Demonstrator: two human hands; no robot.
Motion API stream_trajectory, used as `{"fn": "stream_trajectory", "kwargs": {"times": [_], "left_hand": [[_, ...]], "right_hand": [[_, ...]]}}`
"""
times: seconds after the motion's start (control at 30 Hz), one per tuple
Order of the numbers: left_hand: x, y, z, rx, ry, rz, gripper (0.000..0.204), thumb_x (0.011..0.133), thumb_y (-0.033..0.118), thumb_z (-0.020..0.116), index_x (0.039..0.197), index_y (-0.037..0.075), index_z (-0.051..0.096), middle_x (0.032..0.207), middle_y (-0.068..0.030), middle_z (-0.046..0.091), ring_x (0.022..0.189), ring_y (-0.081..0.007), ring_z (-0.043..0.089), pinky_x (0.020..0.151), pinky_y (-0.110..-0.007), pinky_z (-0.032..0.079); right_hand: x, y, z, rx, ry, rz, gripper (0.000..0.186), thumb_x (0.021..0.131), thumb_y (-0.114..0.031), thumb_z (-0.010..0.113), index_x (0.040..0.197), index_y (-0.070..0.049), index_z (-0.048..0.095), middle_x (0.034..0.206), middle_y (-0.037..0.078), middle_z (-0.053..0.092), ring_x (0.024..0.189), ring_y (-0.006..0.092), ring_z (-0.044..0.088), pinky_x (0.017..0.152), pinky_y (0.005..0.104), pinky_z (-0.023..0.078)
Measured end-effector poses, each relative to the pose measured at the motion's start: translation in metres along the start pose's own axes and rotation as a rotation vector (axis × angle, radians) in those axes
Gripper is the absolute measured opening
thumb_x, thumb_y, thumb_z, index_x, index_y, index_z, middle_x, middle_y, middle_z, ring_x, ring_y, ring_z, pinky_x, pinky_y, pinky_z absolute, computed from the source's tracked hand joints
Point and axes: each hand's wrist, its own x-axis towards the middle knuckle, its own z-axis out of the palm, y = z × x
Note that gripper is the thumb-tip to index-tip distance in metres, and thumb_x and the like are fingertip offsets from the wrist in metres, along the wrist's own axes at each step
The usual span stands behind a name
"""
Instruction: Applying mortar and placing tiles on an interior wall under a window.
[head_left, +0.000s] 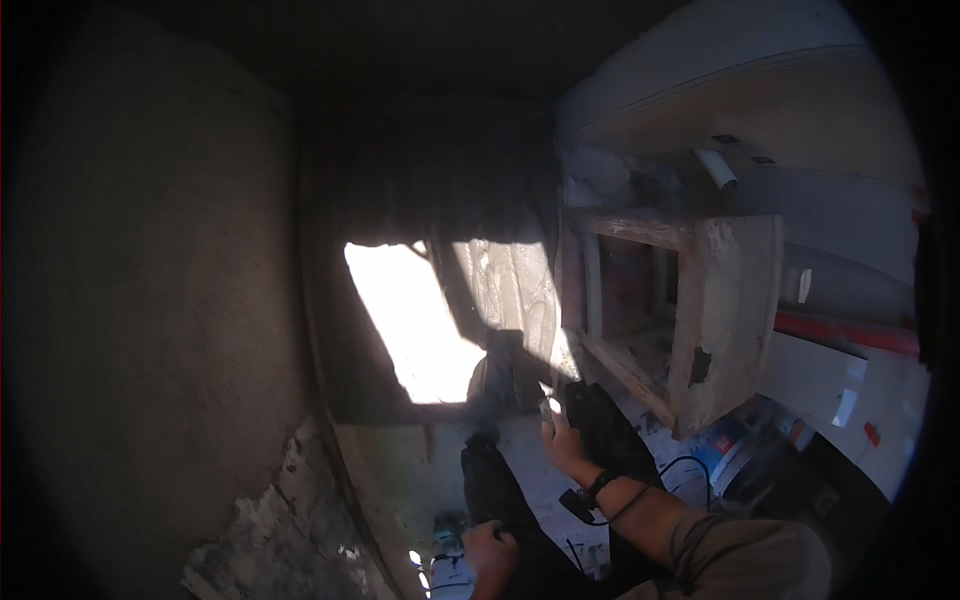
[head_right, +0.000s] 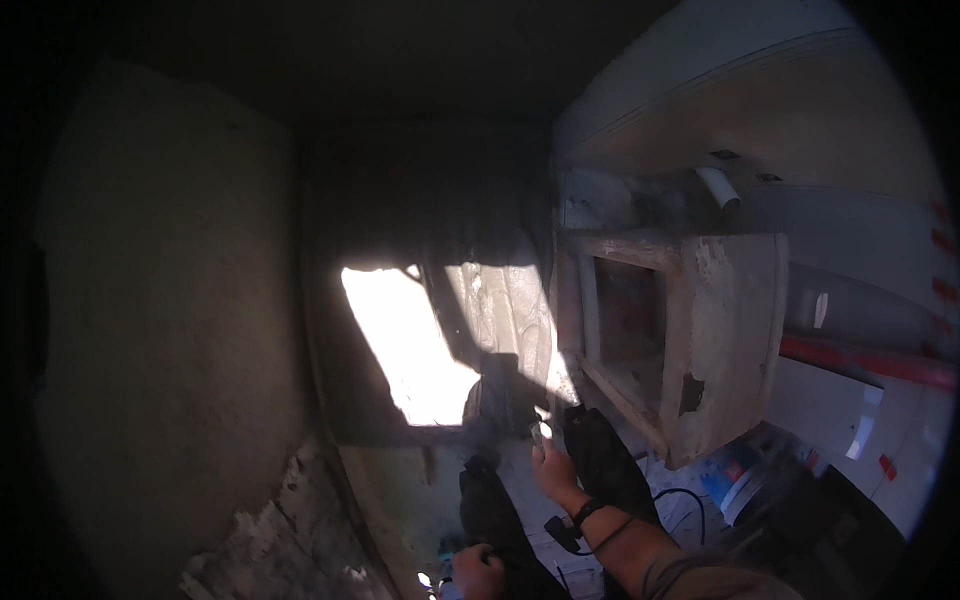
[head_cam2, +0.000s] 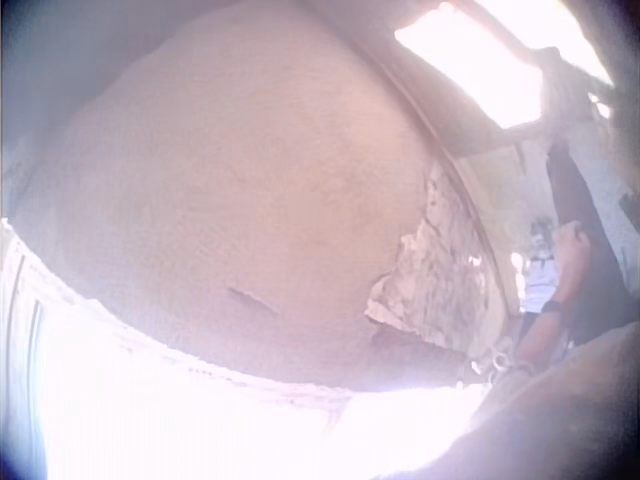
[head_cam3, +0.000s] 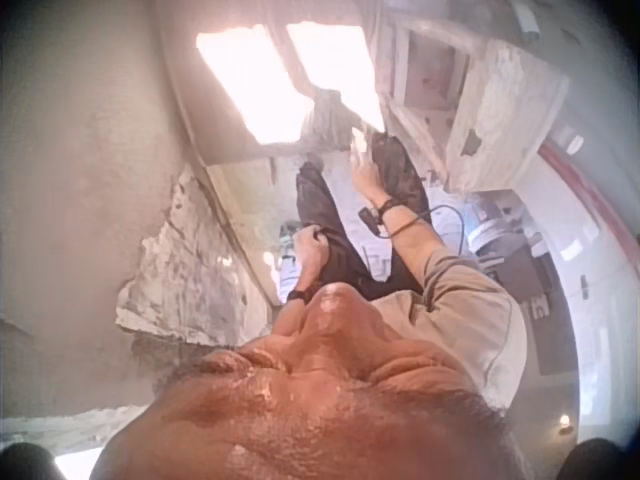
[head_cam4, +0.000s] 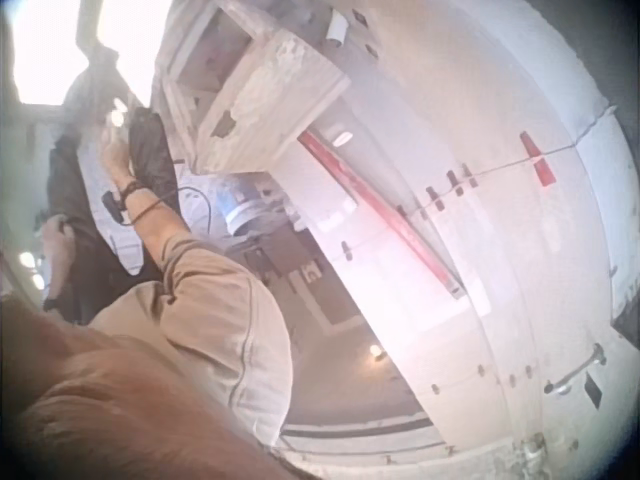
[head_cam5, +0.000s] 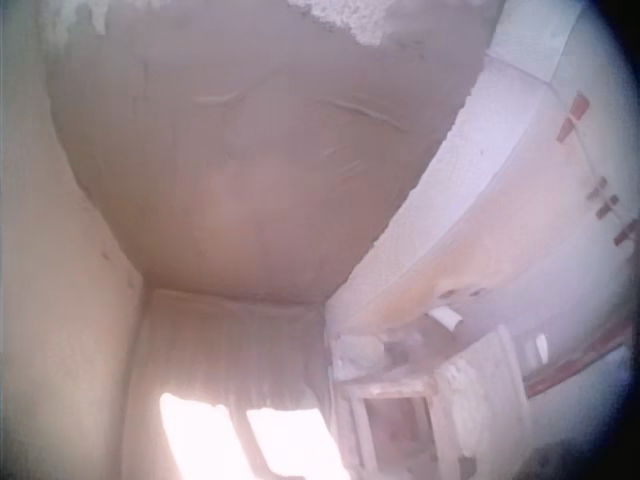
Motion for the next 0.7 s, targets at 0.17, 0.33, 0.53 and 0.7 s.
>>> {"fn": "stream_trajectory", "kwargs": {"times": [0.17, 0.33, 0.53, 0.7], "left_hand": [[-0.003, -0.008, 0.006, 0.052, -0.034, 0.016, 0.021, 0.072, 0.017, 0.061, 0.088, 0.009, 0.070, 0.094, -0.0134, 0.067, 0.097, -0.0332, 0.057, 0.086, -0.043, 0.047], [-0.002, -0.004, 0.006, 0.089, -0.090, -0.032, 0.025, 0.071, 0.019, 0.060, 0.091, 0.009, 0.071, 0.094, -0.0131, 0.066, 0.097, -0.0330, 0.057, 0.086, -0.044, 0.047], [-0.002, 0.017, -0.005, 0.069, -0.048, -0.053, 0.023, 0.071, 0.018, 0.060, 0.089, 0.010, 0.071, 0.094, -0.0114, 0.066, 0.099, -0.0325, 0.056, 0.086, -0.044, 0.047], [-0.003, 0.030, -0.014, -0.092, 0.043, -0.059, 0.013, 0.072, 0.010, 0.059, 0.079, 0.004, 0.068, 0.090, -0.0181, 0.067, 0.090, -0.0361, 0.061, 0.082, -0.045, 0.048]], "right_hand": [[-0.058, 0.049, 0.034, 0.133, -0.062, 0.031, 0.051, 0.092, -0.034, 0.046, 0.138, -0.014, 0.041, 0.085, 0.030, 0.062, 0.084, 0.0480, 0.060, 0.074, 0.0543, 0.048], [-0.053, 0.023, -0.006, 0.166, 0.029, -0.159, 0.048, 0.092, -0.033, 0.048, 0.135, -0.012, 0.045, 0.085, 0.029, 0.062, 0.085, 0.0477, 0.060, 0.074, 0.0536, 0.048], [0.130, -0.084, -0.129, 0.445, 0.434, -0.538, 0.042, 0.094, -0.019, 0.049, 0.134, -0.006, 0.046, 0.114, 0.021, 0.062, 0.113, 0.0345, 0.057, 0.091, 0.0357, 0.046], [0.350, -0.201, -0.227, 0.110, 0.848, -0.693, 0.036, 0.086, -0.011, 0.052, 0.122, -0.011, 0.051, 0.104, 0.024, 0.062, 0.099, 0.0423, 0.058, 0.085, 0.0436, 0.047]]}}
